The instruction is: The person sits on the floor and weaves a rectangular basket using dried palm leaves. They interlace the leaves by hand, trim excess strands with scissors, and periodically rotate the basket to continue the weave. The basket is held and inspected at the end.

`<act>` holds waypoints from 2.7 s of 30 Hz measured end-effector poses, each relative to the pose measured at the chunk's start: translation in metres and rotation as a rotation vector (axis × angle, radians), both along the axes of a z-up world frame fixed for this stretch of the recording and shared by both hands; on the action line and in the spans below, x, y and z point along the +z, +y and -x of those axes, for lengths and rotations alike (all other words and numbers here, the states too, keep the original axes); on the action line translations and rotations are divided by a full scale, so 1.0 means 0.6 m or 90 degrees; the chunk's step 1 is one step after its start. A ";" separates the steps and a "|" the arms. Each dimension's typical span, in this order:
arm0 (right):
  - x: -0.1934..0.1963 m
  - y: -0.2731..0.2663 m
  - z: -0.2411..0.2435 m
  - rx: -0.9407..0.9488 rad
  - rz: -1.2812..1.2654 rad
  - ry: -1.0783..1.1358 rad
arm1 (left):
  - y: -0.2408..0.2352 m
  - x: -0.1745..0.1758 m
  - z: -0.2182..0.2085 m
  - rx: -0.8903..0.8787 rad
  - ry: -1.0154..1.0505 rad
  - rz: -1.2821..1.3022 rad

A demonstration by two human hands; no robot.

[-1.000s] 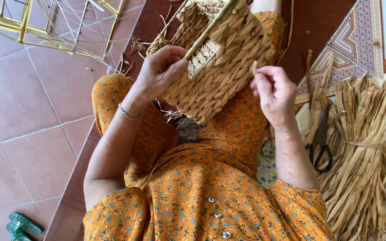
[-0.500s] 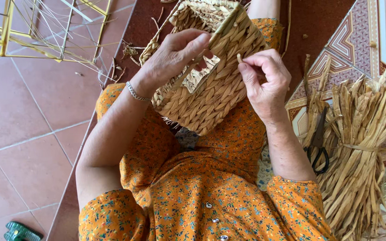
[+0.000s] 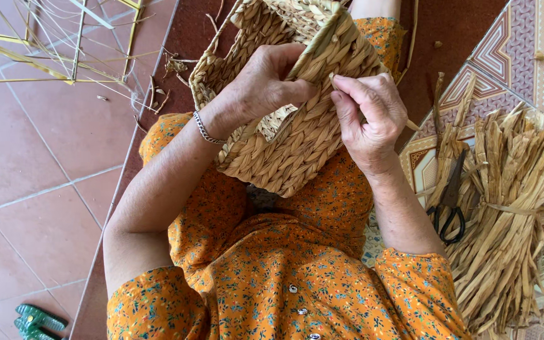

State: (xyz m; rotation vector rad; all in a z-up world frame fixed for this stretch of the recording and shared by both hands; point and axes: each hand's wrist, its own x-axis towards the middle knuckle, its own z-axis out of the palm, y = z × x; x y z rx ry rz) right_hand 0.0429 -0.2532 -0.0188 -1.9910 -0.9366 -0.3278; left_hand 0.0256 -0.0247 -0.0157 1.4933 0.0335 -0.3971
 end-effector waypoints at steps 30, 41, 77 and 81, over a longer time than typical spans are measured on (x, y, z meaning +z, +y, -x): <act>0.013 -0.004 -0.026 0.046 0.099 -0.026 | 0.023 -0.059 -0.003 -0.025 0.100 0.279; 0.013 -0.015 -0.025 0.063 0.191 -0.076 | -0.009 -0.073 -0.016 -0.031 0.033 0.170; 0.111 -0.013 -0.023 0.034 0.265 -0.010 | -0.008 -0.088 0.027 -0.019 0.146 0.052; 0.112 -0.011 -0.023 0.052 0.272 -0.025 | -0.009 -0.085 0.037 -0.002 0.146 0.038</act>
